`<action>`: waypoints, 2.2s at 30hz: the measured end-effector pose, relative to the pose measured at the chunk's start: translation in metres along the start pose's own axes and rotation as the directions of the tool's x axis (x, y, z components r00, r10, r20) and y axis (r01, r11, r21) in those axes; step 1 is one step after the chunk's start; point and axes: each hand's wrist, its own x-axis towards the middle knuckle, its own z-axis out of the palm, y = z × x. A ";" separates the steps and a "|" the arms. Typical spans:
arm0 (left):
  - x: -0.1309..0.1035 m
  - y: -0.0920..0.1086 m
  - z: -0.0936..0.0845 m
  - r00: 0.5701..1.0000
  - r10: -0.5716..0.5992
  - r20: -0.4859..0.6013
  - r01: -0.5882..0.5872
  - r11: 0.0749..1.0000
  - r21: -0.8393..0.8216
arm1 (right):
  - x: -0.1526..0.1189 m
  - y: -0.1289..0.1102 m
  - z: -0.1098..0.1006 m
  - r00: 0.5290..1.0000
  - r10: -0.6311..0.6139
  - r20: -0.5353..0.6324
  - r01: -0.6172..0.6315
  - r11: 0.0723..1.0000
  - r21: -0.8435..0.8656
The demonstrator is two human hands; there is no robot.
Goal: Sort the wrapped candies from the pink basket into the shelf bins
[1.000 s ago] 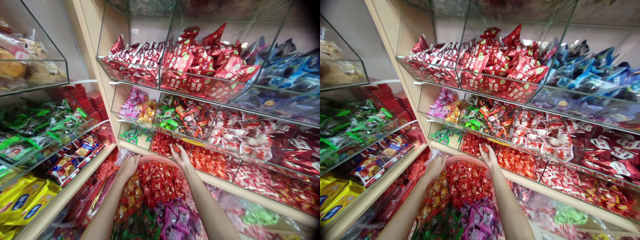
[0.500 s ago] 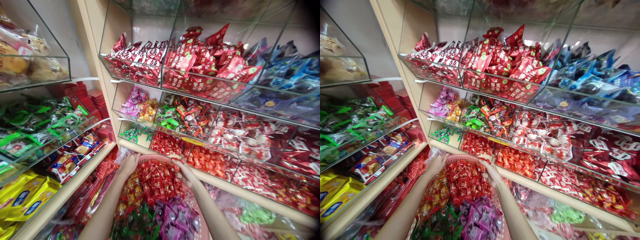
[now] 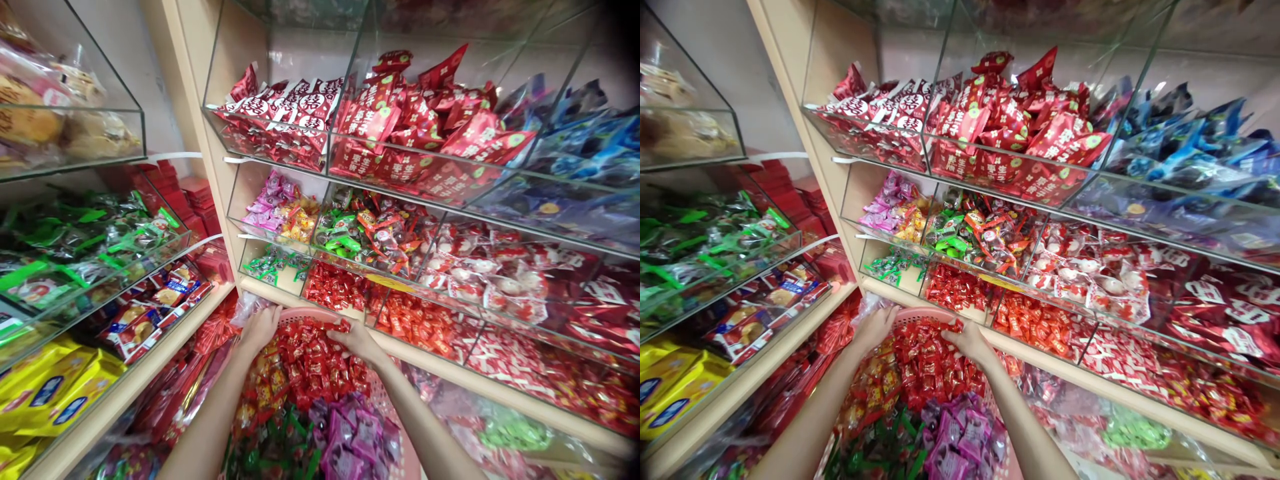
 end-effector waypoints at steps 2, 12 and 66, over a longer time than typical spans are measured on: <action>0.000 0.000 0.001 1.000 0.000 -0.007 -0.001 1.000 -0.006 | 0.003 -0.002 0.002 1.000 -0.013 0.009 0.013 0.996 -0.086; 0.002 -0.004 0.006 1.000 0.004 -0.020 -0.004 1.000 -0.012 | 0.008 -0.005 -0.006 0.997 -0.060 -0.057 0.059 0.998 -0.026; 0.003 -0.004 0.005 1.000 0.019 -0.019 -0.019 1.000 0.014 | 0.019 -0.006 0.035 0.978 -0.206 -0.032 0.209 0.969 0.131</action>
